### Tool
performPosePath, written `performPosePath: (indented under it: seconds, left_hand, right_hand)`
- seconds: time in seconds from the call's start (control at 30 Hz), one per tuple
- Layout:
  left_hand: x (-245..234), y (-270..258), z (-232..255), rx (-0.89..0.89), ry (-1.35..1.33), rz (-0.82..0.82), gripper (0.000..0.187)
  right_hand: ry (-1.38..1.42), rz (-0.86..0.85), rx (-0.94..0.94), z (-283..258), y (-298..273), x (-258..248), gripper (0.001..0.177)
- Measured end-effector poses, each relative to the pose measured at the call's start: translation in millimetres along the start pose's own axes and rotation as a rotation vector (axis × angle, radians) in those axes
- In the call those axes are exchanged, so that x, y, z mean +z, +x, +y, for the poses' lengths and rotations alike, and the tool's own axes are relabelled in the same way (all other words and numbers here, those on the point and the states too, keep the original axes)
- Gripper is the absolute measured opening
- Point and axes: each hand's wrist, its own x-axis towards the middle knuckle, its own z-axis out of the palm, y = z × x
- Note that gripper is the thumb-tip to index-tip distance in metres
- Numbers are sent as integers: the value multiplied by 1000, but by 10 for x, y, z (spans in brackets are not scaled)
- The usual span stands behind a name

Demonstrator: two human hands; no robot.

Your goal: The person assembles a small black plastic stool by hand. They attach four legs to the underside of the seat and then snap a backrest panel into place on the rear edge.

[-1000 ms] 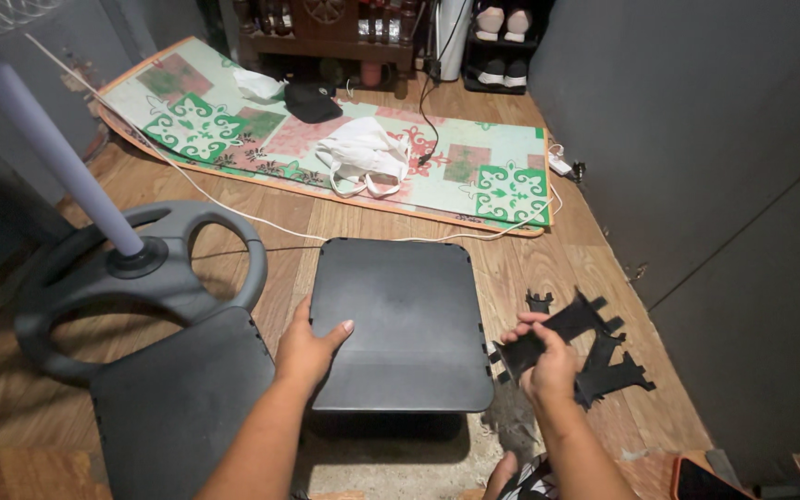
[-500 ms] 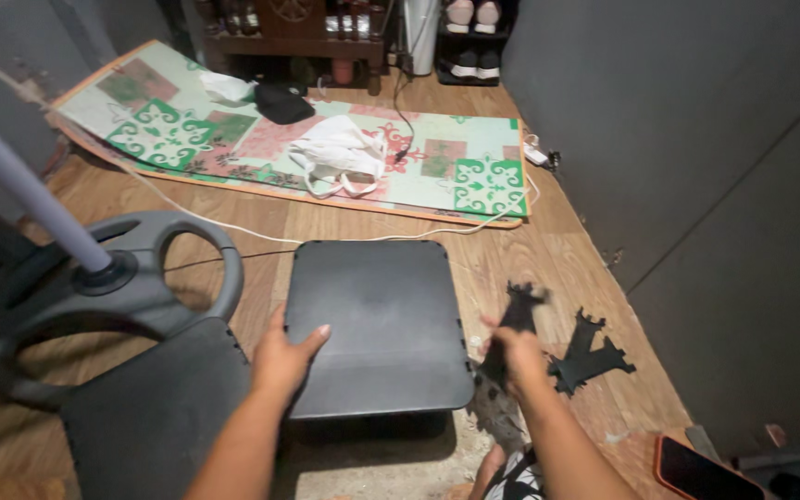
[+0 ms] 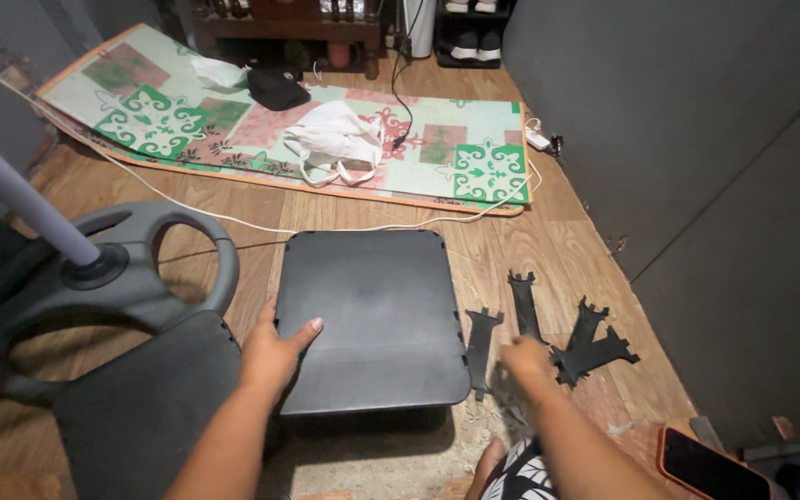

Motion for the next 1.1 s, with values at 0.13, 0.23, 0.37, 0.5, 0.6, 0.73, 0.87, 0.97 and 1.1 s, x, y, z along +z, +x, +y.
performPosePath:
  seconds: [0.13,0.23,0.37,0.5,0.6,0.73,0.87,0.97,1.1]
  left_hand:
    - [-4,-15,13,2,18,-2,90]
    - [-15,-7,18,5,22,-1,90]
    - [-27,7,41,-10,38,-13,90]
    - [-3,-1,52,-71,6,-35,89]
    - [16,6,-39,1,-44,-5,90]
    - [57,120,-287,-61,-98,-22,79]
    - [-170,270,-710,-205,-464,-39,60]
    - [-720,228,-1239,-303,-698,160,53]
    - [-1349,36,-1932,-478,-702,509,55]
  right_hand:
    - [-172,89,233,183,17,-302,46]
    - [7,138,92,458,-68,-534,61]
    - [-212,141,102,571,-176,-683,48]
    - [-224,-30,215,510,-257,-762,44]
    - [-297,-2,144,477,-299,-752,36]
    - [-384,-118,87,454,-253,-717,36]
    - [-378,52,-133,314,-297,-635,43]
    - [-253,231,-400,92,-473,-534,39]
    - [555,-200,-285,-400,-830,-455,48]
